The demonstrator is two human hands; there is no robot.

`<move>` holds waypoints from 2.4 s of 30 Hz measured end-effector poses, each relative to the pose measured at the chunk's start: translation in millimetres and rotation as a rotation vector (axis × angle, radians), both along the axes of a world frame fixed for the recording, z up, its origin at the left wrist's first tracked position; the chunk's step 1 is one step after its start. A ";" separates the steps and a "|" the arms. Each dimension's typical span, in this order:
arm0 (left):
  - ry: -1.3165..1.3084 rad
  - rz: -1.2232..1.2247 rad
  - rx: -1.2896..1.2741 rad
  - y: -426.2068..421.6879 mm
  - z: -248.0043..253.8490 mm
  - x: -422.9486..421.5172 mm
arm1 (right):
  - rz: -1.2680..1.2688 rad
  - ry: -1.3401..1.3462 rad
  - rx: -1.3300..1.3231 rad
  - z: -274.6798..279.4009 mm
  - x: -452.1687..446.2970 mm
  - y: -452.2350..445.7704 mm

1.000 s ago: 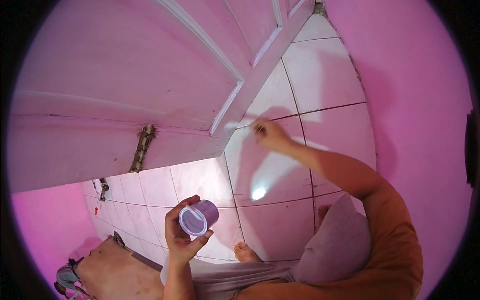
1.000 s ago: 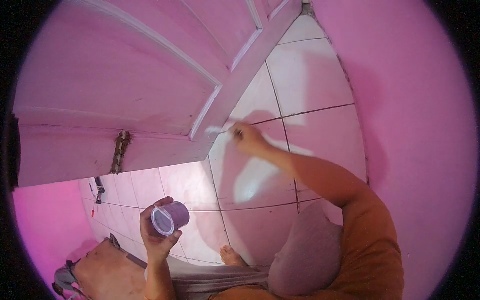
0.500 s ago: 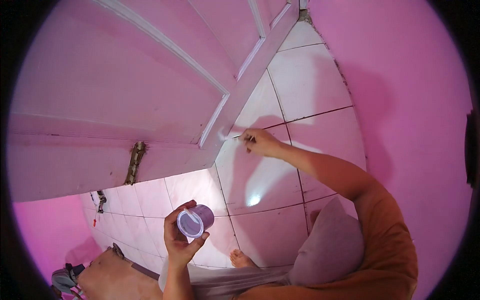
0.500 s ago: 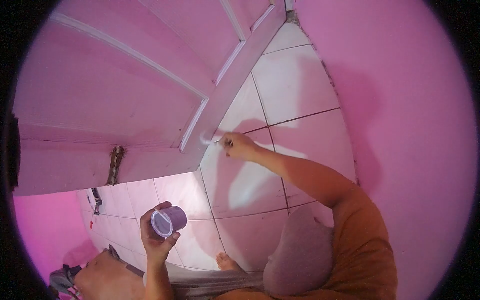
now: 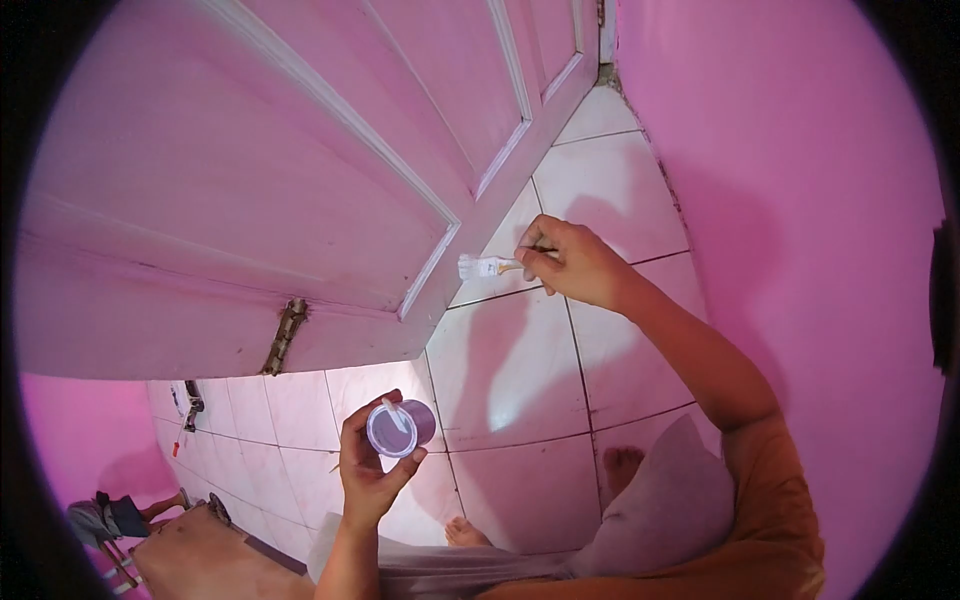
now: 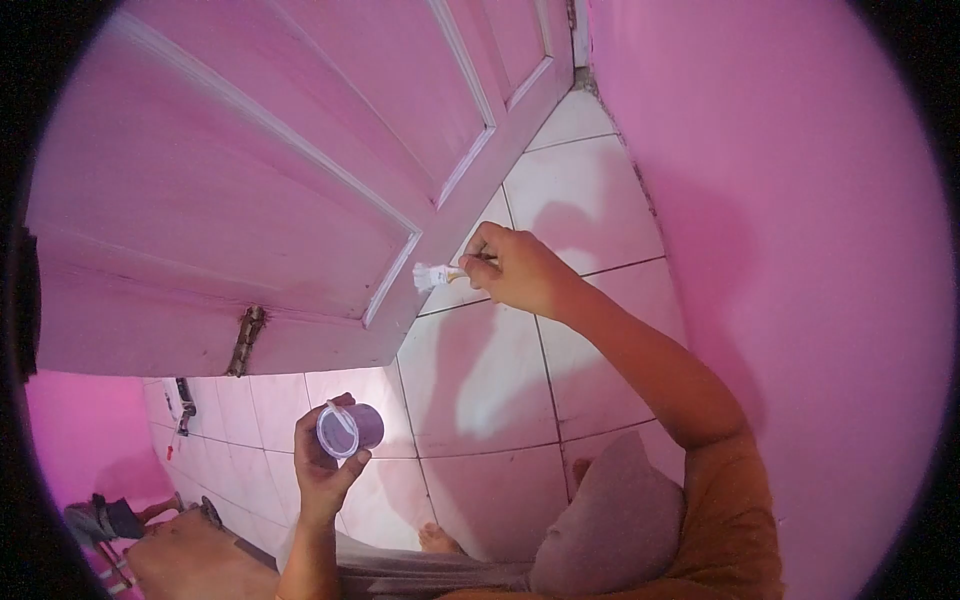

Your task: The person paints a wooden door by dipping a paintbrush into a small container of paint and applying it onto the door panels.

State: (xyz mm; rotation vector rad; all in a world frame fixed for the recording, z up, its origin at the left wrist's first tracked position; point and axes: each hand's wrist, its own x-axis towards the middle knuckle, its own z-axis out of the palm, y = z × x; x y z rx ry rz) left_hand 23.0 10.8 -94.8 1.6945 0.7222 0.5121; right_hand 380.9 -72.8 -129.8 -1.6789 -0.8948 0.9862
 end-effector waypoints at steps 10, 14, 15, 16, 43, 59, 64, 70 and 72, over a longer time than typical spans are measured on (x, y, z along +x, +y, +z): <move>-0.029 0.020 0.075 -5.3 13.3 -2.9 | -0.062 0.051 0.238 115.3 -11.3 -29.6; -0.066 0.052 0.127 -7.2 23.7 -4.4 | -0.099 0.052 0.417 172.5 -44.2 -30.5; -0.071 0.083 0.133 -7.7 25.8 -6.1 | -0.067 0.052 0.421 184.7 -54.4 -28.8; -0.086 0.080 0.170 -8.2 27.3 -7.6 | -0.026 -0.004 0.445 196.8 -65.2 -26.9; -0.096 0.107 0.303 -5.0 44.3 -23.3 | 0.500 -0.352 0.187 209.8 -169.1 26.2; -0.047 0.071 0.177 -0.8 47.2 -25.6 | 0.492 -0.256 0.182 193.3 -162.6 38.6; -0.057 0.083 0.170 0.9 47.9 -26.8 | 0.418 -0.210 0.204 189.2 -148.2 43.4; -0.066 0.070 0.177 1.8 44.2 -22.2 | 0.456 -0.174 0.147 186.7 -157.9 40.1; -0.083 0.086 0.231 2.3 40.3 -19.4 | 0.524 -0.208 0.158 181.7 -158.9 39.1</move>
